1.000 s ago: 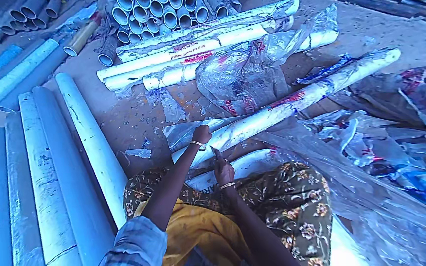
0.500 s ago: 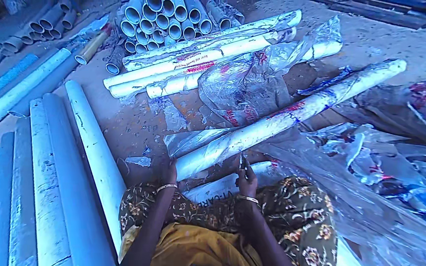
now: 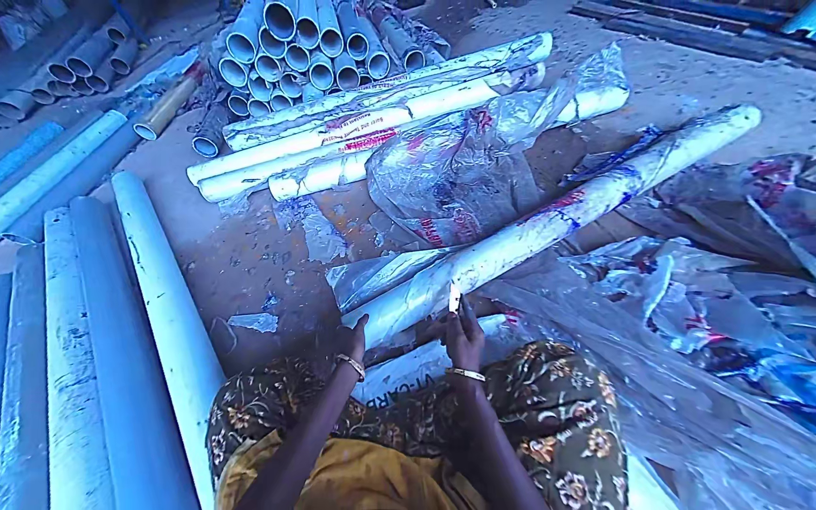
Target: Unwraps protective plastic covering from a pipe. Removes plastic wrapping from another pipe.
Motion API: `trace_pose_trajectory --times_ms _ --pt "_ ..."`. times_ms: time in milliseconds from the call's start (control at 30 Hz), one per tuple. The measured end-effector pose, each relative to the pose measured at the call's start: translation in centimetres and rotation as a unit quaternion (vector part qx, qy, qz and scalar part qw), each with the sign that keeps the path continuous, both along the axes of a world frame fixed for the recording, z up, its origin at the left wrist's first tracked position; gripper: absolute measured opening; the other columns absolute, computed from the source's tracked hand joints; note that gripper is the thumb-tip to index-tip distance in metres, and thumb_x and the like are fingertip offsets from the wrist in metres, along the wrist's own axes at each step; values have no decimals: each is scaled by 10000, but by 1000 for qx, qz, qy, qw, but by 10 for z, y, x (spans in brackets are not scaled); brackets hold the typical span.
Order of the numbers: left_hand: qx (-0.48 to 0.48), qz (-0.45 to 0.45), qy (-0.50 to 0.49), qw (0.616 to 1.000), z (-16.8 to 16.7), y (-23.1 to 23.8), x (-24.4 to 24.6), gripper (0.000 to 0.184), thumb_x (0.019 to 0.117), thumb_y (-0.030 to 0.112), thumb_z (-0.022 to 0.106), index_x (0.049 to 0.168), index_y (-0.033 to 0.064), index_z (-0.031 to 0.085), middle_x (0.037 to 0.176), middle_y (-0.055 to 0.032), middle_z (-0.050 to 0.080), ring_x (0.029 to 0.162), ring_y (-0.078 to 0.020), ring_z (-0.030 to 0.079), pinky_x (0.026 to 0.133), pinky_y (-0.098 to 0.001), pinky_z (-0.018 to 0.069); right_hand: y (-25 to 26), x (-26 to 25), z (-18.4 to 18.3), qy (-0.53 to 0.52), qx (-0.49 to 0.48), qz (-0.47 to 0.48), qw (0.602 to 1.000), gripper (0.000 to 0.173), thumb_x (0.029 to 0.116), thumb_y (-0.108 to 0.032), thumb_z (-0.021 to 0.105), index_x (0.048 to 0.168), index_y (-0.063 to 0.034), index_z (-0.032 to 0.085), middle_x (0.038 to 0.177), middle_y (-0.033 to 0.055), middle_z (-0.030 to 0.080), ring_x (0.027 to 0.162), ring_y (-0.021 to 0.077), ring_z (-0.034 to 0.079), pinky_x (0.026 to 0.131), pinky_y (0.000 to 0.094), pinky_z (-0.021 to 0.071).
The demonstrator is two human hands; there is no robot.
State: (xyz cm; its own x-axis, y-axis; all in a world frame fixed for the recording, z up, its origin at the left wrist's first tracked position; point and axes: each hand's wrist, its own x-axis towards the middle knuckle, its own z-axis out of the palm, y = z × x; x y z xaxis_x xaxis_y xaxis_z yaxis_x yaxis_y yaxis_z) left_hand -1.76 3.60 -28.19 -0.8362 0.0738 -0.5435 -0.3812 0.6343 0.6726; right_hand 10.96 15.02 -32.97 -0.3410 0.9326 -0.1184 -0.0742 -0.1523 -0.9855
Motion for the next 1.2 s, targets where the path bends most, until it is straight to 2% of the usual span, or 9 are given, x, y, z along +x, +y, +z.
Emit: trace_pose_trajectory --times_ms 133,233,300,400,500,600,733,867,1200 --pt "-53 -214 228 949 -3 12 2 764 1036 347 595 1555 -119 281 1636 -349 216 1541 -459 225 1261 -524 158 10 15 12 -33 -42 -30 998 452 1043 -1 475 1481 96 420 756 75 587 475 31 452 457 204 407" --pt "-92 -335 192 918 14 61 -3 605 1057 420 555 1423 -62 539 1469 -276 529 1398 -384 498 1169 -502 364 10 16 13 -31 -50 -25 998 403 1049 -5 480 1433 120 462 764 84 611 480 26 447 464 200 400" --pt "-172 -368 133 904 17 90 -9 615 1037 507 554 1312 -39 624 1366 -246 612 1328 -370 560 1095 -534 429 6 14 10 -49 -47 -4 998 379 1048 -20 496 1401 119 497 783 102 632 503 47 468 483 221 413" --pt "-238 -400 134 875 23 110 -2 481 1069 363 534 1288 -54 632 1371 -247 613 1345 -372 548 1105 -530 420 6 12 7 -170 -26 82 982 384 1067 -96 501 1418 58 530 899 177 656 627 194 568 622 372 504" --pt "-287 -492 157 807 32 114 1 339 1065 121 449 1279 -87 609 1361 -271 610 1332 -393 559 1089 -540 433 1 8 18 -297 4 187 936 380 1077 -179 497 1412 -24 587 1074 245 705 926 382 682 872 560 506" --pt "-306 -557 154 756 42 124 -6 320 1029 80 521 1266 -121 595 1374 -289 588 1342 -399 543 1110 -528 419 0 4 31 -363 12 229 903 352 1089 -229 483 1351 -30 608 1138 237 702 1067 409 676 929 587 488" --pt "-284 -544 115 781 41 128 -30 330 1010 119 587 1237 -119 622 1354 -311 587 1328 -418 538 1112 -552 404 1 6 28 -348 -4 214 913 366 1085 -201 487 1373 11 566 1129 261 691 1055 421 675 930 583 494" --pt "-274 -513 108 806 41 128 -34 363 1011 157 607 1263 -104 621 1369 -302 582 1337 -399 537 1123 -537 397 5 0 24 -353 25 278 893 474 1089 -208 476 1560 -154 446 1251 239 679 1146 423 657 990 584 477" --pt "-257 -492 121 823 35 124 -31 338 1019 164 598 1232 -94 646 1333 -289 613 1309 -392 562 1107 -533 415 -25 -4 19 -409 83 326 848 479 1107 -202 371 1583 -210 422 1298 236 667 1180 418 651 987 560 485"
